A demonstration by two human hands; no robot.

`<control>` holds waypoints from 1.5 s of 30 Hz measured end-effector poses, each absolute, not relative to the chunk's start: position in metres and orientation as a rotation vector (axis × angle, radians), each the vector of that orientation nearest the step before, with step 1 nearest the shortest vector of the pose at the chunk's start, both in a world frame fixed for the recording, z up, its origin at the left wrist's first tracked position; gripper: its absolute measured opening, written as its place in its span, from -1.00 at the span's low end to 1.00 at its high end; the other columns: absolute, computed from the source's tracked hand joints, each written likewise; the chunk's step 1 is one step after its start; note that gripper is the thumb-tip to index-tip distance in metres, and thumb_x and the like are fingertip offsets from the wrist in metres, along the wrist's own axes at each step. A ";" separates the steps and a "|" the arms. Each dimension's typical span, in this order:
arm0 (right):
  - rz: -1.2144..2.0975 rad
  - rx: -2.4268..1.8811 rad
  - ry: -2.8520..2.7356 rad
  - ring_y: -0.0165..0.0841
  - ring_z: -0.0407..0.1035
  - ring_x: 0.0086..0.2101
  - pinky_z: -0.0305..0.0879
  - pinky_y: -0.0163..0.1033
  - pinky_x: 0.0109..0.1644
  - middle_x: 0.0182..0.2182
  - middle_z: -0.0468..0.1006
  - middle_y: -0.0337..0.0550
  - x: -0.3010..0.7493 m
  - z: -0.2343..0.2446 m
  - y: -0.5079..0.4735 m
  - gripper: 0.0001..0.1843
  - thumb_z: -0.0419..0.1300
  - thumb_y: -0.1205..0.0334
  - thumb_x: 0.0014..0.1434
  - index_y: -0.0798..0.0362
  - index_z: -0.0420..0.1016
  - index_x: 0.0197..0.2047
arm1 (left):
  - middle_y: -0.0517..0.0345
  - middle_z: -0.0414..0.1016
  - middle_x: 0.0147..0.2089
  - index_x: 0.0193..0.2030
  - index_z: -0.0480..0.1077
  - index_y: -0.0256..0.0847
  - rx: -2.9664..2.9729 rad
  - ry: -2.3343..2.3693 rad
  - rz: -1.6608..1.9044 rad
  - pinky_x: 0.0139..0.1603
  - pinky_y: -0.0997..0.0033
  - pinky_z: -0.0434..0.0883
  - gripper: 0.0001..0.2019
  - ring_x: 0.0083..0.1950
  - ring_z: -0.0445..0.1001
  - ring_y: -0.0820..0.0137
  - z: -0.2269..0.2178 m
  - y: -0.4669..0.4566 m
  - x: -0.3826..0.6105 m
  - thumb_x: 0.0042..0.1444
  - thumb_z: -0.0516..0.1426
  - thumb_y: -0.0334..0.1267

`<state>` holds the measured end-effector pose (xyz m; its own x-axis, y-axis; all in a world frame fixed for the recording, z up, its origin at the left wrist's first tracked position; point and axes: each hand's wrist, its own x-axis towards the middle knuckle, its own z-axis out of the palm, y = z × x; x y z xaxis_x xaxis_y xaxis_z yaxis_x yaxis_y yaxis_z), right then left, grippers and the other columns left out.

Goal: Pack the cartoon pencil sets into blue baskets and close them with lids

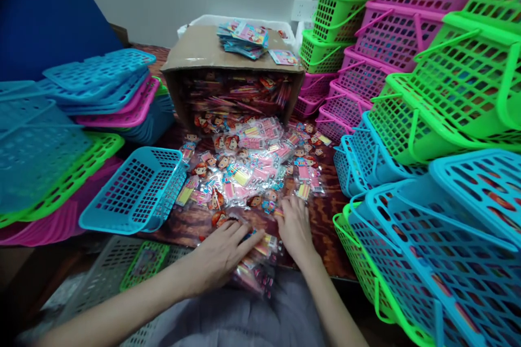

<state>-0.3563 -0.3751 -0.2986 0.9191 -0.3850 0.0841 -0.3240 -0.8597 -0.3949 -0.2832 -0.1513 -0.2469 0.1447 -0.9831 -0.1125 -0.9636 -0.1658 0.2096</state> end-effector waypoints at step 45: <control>-0.145 -2.402 0.287 -0.31 0.33 -0.34 0.21 -0.25 -0.25 -0.42 0.44 -0.23 -0.315 -0.200 -0.400 -0.81 0.14 0.09 0.12 0.03 0.41 -0.38 | -0.18 0.30 0.20 0.28 0.09 -0.27 2.275 -1.891 -0.308 0.19 0.07 0.19 -0.43 0.20 0.24 0.08 -0.251 -0.146 -0.288 0.12 0.11 -0.35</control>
